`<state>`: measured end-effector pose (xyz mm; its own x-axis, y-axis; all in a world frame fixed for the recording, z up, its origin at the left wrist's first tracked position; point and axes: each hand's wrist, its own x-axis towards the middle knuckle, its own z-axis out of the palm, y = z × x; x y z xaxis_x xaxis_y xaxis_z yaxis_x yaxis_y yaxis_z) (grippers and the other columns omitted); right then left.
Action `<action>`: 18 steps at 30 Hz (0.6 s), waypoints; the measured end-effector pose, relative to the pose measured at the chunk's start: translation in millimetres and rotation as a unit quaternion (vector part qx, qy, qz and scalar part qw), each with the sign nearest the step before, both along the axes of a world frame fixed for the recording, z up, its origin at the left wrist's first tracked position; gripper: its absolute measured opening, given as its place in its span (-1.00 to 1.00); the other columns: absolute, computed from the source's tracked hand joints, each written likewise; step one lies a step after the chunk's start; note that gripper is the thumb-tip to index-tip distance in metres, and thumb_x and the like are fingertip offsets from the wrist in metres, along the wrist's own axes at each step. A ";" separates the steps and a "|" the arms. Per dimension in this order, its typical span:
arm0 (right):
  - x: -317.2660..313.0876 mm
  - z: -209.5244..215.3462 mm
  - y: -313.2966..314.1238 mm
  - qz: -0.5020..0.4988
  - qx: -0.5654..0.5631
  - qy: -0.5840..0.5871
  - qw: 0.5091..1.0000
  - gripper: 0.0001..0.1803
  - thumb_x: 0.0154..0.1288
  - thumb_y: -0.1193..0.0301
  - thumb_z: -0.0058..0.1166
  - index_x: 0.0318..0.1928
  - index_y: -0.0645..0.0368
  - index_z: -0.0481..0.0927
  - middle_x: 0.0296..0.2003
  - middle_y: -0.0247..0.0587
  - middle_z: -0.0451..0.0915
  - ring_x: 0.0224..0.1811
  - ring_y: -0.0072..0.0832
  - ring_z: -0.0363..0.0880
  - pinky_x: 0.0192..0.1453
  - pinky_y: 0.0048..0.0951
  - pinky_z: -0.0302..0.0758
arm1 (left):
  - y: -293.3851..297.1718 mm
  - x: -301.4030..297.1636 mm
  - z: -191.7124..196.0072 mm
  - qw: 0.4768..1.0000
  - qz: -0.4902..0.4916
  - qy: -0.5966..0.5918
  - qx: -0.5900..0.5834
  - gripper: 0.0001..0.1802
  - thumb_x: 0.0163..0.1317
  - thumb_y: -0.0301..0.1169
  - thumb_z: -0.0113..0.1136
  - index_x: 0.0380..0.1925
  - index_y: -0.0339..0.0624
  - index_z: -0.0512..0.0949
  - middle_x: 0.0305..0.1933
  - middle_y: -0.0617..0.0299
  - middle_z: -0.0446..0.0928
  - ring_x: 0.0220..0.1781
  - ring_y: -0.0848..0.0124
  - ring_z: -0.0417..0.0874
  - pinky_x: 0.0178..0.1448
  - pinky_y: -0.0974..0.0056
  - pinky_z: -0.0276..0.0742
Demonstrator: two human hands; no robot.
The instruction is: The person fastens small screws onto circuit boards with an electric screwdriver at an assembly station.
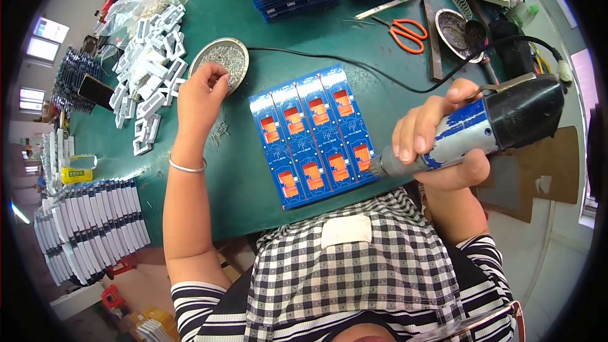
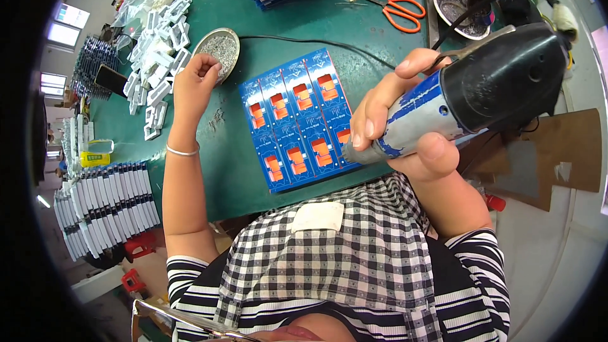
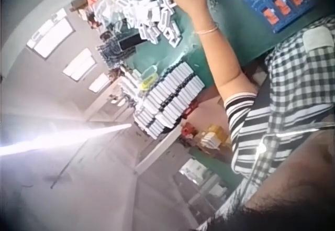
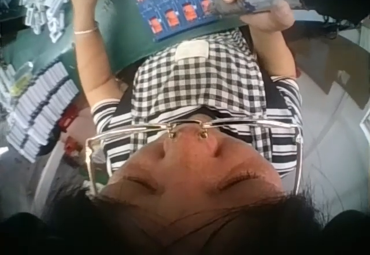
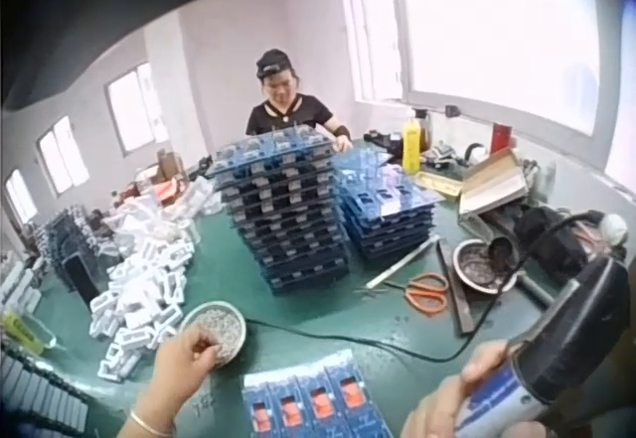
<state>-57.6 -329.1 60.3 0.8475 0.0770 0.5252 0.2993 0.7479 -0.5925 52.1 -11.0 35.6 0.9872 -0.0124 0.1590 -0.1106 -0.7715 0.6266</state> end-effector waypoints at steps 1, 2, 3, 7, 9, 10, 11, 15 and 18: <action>-1.8 1.4 -0.5 -0.001 0.003 0.004 1.000 -0.32 0.07 0.13 0.20 0.09 0.17 0.19 -0.48 -0.04 0.50 -0.49 -0.25 0.57 -0.33 -0.30 0.57 | -5.4 -6.3 1.6 0.999 -0.009 -0.032 0.006 -0.87 0.12 -0.42 0.22 -0.34 -0.23 0.57 -0.49 0.18 0.59 -0.47 0.45 0.61 -0.34 0.36 0.47; -3.5 2.7 -0.5 -0.005 -0.004 0.007 1.000 -0.31 0.07 0.12 0.21 0.10 0.16 0.19 -0.47 -0.04 0.50 -0.49 -0.25 0.57 -0.33 -0.30 0.57 | -8.3 -11.5 2.3 0.998 -0.018 -0.065 0.013 -0.86 0.12 -0.44 0.21 -0.32 -0.24 0.56 -0.50 0.20 0.59 -0.48 0.49 0.61 -0.34 0.40 0.48; -4.1 4.1 -0.1 -0.007 -0.010 0.008 1.000 -0.31 0.08 0.10 0.21 0.10 0.15 0.19 -0.47 -0.04 0.51 -0.49 -0.25 0.57 -0.33 -0.30 0.57 | -7.9 -14.8 2.8 0.998 -0.017 -0.062 0.016 -0.86 0.12 -0.44 0.21 -0.32 -0.24 0.56 -0.50 0.20 0.59 -0.48 0.49 0.61 -0.34 0.40 0.48; -12.0 7.7 2.6 -0.027 -0.043 0.031 0.998 -0.29 0.13 -0.04 0.17 0.13 0.07 0.19 -0.50 -0.26 0.47 -0.53 -0.40 0.52 -0.38 -0.39 0.48 | -23.6 -40.3 16.5 0.995 -0.029 -0.034 -0.087 -0.84 0.16 -0.51 0.18 -0.24 -0.24 0.57 -0.47 0.22 0.62 -0.42 0.50 0.63 -0.28 0.42 0.51; -15.0 9.7 1.3 -0.023 -0.067 0.038 0.997 -0.28 0.12 -0.03 0.20 0.13 0.05 0.19 -0.50 -0.26 0.47 -0.51 -0.39 0.54 -0.37 -0.39 0.48 | -38.0 -71.4 15.5 0.978 -0.102 0.021 -0.183 -0.83 0.17 -0.54 0.17 -0.22 -0.26 0.60 -0.40 0.18 0.65 -0.36 0.47 0.67 -0.25 0.41 0.55; -17.7 15.2 0.8 -0.035 -0.091 0.064 0.993 -0.29 0.13 -0.02 0.21 0.13 0.04 0.19 -0.49 -0.25 0.49 -0.50 -0.38 0.55 -0.37 -0.39 0.48 | -47.1 -89.8 21.7 0.977 -0.168 0.047 -0.126 -0.87 0.14 -0.53 0.20 -0.29 -0.24 0.62 -0.37 0.17 0.66 -0.34 0.45 0.69 -0.23 0.39 0.57; -20.2 17.3 0.2 -0.040 -0.091 0.066 0.993 -0.29 0.13 -0.02 0.21 0.13 0.04 0.19 -0.49 -0.25 0.49 -0.50 -0.38 0.55 -0.37 -0.39 0.48 | -57.9 -103.9 21.3 0.961 -0.212 0.091 -0.155 -0.90 0.12 -0.52 0.22 -0.34 -0.22 0.63 -0.37 0.17 0.66 -0.34 0.42 0.70 -0.22 0.37 0.59; -24.1 20.3 1.7 -0.028 -0.081 0.089 0.992 -0.30 0.12 0.01 0.24 0.12 0.04 0.19 -0.48 -0.22 0.50 -0.49 -0.35 0.56 -0.37 -0.37 0.48 | -77.6 -136.9 5.8 0.957 -0.261 0.050 -0.111 -0.88 -0.03 -0.50 0.34 -0.43 -0.14 0.61 -0.40 0.19 0.63 -0.37 0.31 0.67 -0.28 0.31 0.57; -24.6 20.1 1.6 0.000 -0.094 0.094 0.991 -0.30 0.11 0.03 0.27 0.10 0.05 0.20 -0.48 -0.20 0.51 -0.49 -0.31 0.56 -0.38 -0.36 0.49 | -81.5 -138.5 -2.2 0.951 -0.303 0.020 -0.054 -0.84 -0.11 -0.53 0.37 -0.47 -0.11 0.60 -0.34 0.25 0.62 -0.29 0.31 0.60 -0.15 0.28 0.48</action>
<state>-82.2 -327.6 80.5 0.9287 0.1596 0.3346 0.1701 0.6185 -0.7671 -86.4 -92.5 33.4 0.8093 -0.5667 0.1542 -0.4886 -0.5040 0.7122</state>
